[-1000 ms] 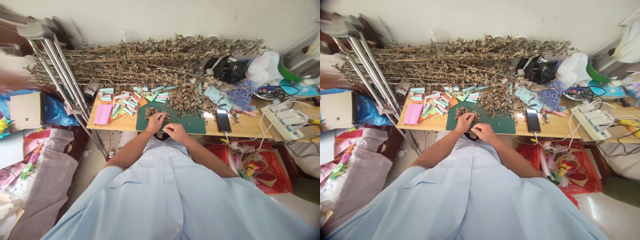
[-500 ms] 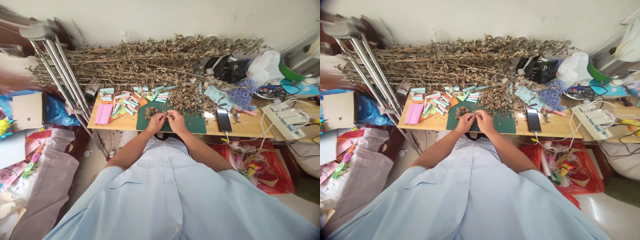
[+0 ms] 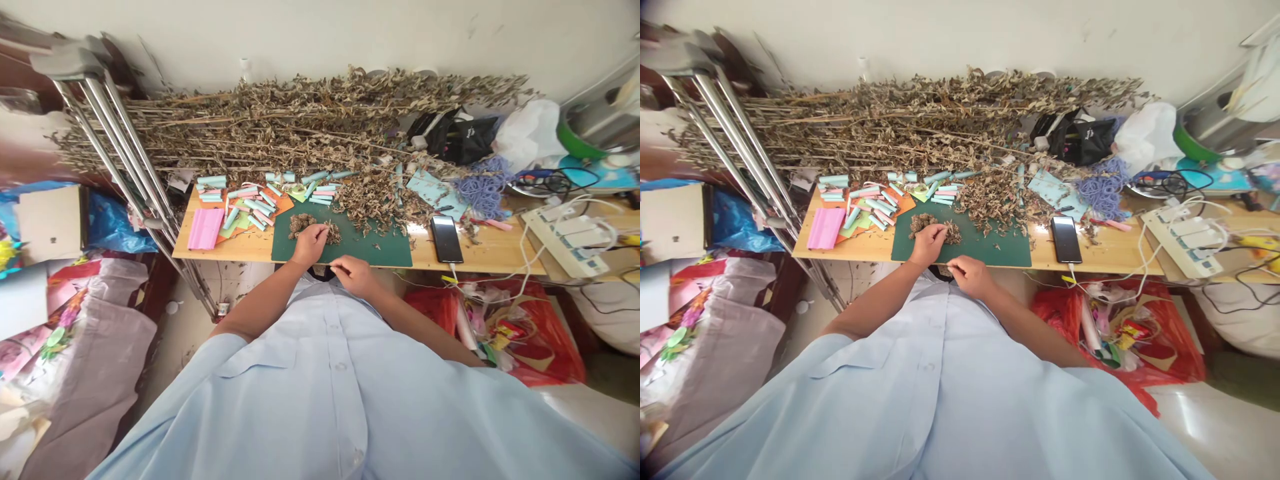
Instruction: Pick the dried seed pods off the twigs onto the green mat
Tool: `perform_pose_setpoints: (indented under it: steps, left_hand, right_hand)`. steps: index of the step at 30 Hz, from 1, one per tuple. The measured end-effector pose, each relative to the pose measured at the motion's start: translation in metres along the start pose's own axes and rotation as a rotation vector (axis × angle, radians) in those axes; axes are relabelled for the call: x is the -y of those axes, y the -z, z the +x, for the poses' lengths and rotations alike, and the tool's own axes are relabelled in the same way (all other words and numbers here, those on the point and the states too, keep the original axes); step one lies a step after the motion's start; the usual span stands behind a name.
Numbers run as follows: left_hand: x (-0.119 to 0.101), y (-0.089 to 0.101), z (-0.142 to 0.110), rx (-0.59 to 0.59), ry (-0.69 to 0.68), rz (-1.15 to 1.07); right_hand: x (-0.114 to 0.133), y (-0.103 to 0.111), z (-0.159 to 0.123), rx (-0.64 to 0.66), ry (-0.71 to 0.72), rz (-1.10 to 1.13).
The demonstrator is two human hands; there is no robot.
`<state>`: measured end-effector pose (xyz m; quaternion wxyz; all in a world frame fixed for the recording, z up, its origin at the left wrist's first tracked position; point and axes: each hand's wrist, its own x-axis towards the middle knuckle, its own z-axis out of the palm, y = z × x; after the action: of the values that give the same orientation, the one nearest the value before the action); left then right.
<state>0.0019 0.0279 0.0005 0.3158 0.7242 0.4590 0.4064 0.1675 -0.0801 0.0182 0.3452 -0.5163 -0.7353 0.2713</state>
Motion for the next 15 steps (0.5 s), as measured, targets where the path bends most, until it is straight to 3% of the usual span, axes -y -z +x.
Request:
perform_pose_setpoints:
  steps: [6, 9, 12, 15]
  left_hand:
    - [0.003, -0.002, 0.0, -0.001, -0.022, -0.026]
    - [0.005, -0.003, 0.0, -0.02, -0.035, -0.024]
    - [0.006, -0.003, 0.001, -0.048, -0.053, 0.003]
    - [0.003, -0.003, 0.0, -0.062, -0.061, 0.022]
  right_hand:
    - [-0.006, -0.007, -0.019, 0.014, -0.039, -0.121]
    - [-0.001, -0.001, -0.022, -0.045, 0.036, -0.106]
    - [0.023, 0.02, -0.014, -0.156, 0.205, -0.114]
    - [0.071, 0.062, -0.002, -0.293, 0.451, -0.104]
